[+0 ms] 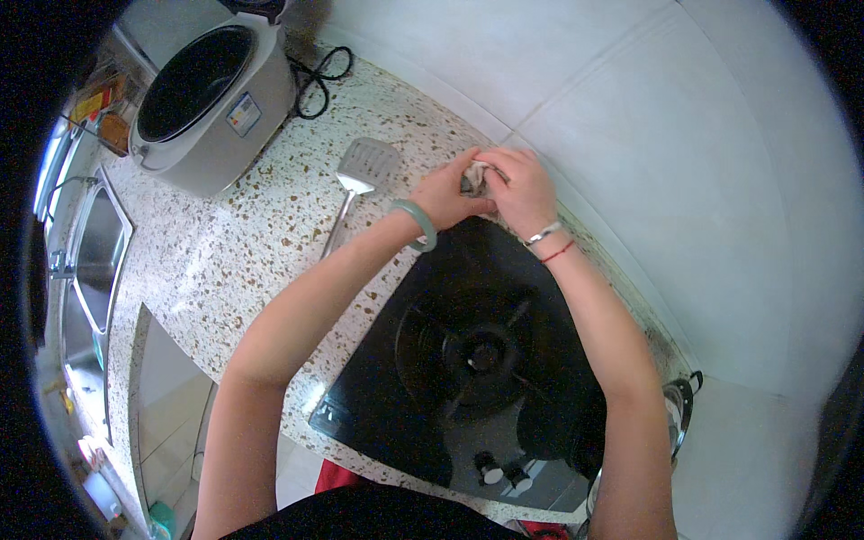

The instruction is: The person cleans the kitchen countertop and stovetop using a cloth. They repeatedly wipe the surfaces, then rinse the cloth in a bowl of soapy water in the sink, wring it out, and return to wiping the same areas. The task involves handling a cloth and a bowl of water.

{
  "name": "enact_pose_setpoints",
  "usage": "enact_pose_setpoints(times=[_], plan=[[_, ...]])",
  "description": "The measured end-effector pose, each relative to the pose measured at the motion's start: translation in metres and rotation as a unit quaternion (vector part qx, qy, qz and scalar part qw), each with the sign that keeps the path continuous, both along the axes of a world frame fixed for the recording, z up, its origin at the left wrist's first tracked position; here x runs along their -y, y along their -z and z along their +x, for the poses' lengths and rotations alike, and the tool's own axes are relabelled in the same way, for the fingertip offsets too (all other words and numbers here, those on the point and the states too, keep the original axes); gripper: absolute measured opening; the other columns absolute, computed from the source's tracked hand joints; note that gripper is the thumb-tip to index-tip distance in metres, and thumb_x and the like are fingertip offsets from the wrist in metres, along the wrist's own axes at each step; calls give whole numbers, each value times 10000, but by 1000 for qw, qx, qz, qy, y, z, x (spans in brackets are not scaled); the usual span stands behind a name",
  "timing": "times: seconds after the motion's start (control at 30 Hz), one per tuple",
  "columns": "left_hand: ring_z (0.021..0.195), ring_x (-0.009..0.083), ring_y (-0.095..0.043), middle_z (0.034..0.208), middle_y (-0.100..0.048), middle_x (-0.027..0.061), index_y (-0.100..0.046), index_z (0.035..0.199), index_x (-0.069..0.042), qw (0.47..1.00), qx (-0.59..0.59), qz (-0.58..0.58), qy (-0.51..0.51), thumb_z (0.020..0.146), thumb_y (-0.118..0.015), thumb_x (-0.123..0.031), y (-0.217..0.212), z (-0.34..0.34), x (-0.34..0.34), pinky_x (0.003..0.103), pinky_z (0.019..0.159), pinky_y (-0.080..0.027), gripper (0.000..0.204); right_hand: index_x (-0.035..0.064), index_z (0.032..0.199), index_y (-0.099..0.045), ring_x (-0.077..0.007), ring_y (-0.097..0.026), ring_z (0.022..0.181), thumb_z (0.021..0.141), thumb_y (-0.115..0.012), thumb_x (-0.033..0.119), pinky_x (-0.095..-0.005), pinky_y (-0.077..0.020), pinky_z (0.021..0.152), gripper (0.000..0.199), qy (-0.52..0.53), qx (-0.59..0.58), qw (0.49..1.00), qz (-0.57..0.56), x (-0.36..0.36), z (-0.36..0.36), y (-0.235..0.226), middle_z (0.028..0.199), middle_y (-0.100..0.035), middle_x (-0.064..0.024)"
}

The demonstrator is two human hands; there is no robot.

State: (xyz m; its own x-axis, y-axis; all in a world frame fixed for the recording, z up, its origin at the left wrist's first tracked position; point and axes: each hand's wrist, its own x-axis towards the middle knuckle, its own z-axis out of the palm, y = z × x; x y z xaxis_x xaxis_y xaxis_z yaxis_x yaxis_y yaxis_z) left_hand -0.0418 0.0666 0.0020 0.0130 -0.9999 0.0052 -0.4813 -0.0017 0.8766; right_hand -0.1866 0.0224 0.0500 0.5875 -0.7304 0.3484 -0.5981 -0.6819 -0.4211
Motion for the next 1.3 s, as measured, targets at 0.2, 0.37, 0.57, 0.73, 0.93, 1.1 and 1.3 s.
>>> enact_pose_setpoints(times=[0.2,0.37,0.57,0.73,0.93,1.1,1.3], plan=[[837,304,-635,930,-665,188,-619,1185,-137,989,-71,33,125,868,-597,-186,-28,-59,-1,382,745,-492,321,44,1002,-690,-67,-530,671,830,-655,136,-224,-432,602,199,177,100,951,231,-40,-93,-31,783,-635,0],[802,329,-624,895,-660,178,-651,1139,-163,981,-12,-16,194,866,-584,-195,-35,-116,-11,397,726,-492,283,21,963,-682,-55,-523,651,841,-662,164,-217,-422,596,189,223,56,931,285,-70,-163,-50,709,-618,-3],[938,309,-611,989,-660,127,-680,1092,-232,971,14,-29,238,840,-583,-184,-40,-172,-1,411,823,-475,274,34,866,-653,-197,-606,677,832,-644,131,-300,-471,627,103,286,-103,927,222,-85,-208,-63,759,-648,-72],[1135,268,-521,1143,-617,71,-612,1194,-236,921,209,-106,311,845,-556,-83,-27,-187,5,472,935,-402,385,84,958,-630,-307,-577,929,790,-617,63,-398,-494,769,170,196,-314,916,152,-93,-248,-36,988,-600,-95],[1318,267,-360,1394,-432,45,-511,1284,-140,754,340,-60,558,863,-524,-94,5,-200,13,445,1095,-291,424,-1,1218,-505,-328,-447,1209,837,-608,107,-375,-414,991,409,40,-266,956,114,-115,-238,-2,1264,-500,-162],[1382,274,-260,1511,-264,34,-373,1401,-138,754,366,-25,546,938,-458,-235,0,-206,1,403,1123,-262,481,-22,1316,-409,-309,-318,1334,873,-578,140,-381,-336,1069,501,66,-325,936,119,-127,-241,15,1359,-415,-166],[1389,266,-247,1512,-265,43,-353,1409,-104,749,373,-32,547,943,-457,-243,12,-206,20,395,1128,-252,496,-14,1276,-449,-282,-426,1207,845,-544,109,-389,-376,1010,458,66,-366,926,59,-106,-229,15,1315,-455,-134]])
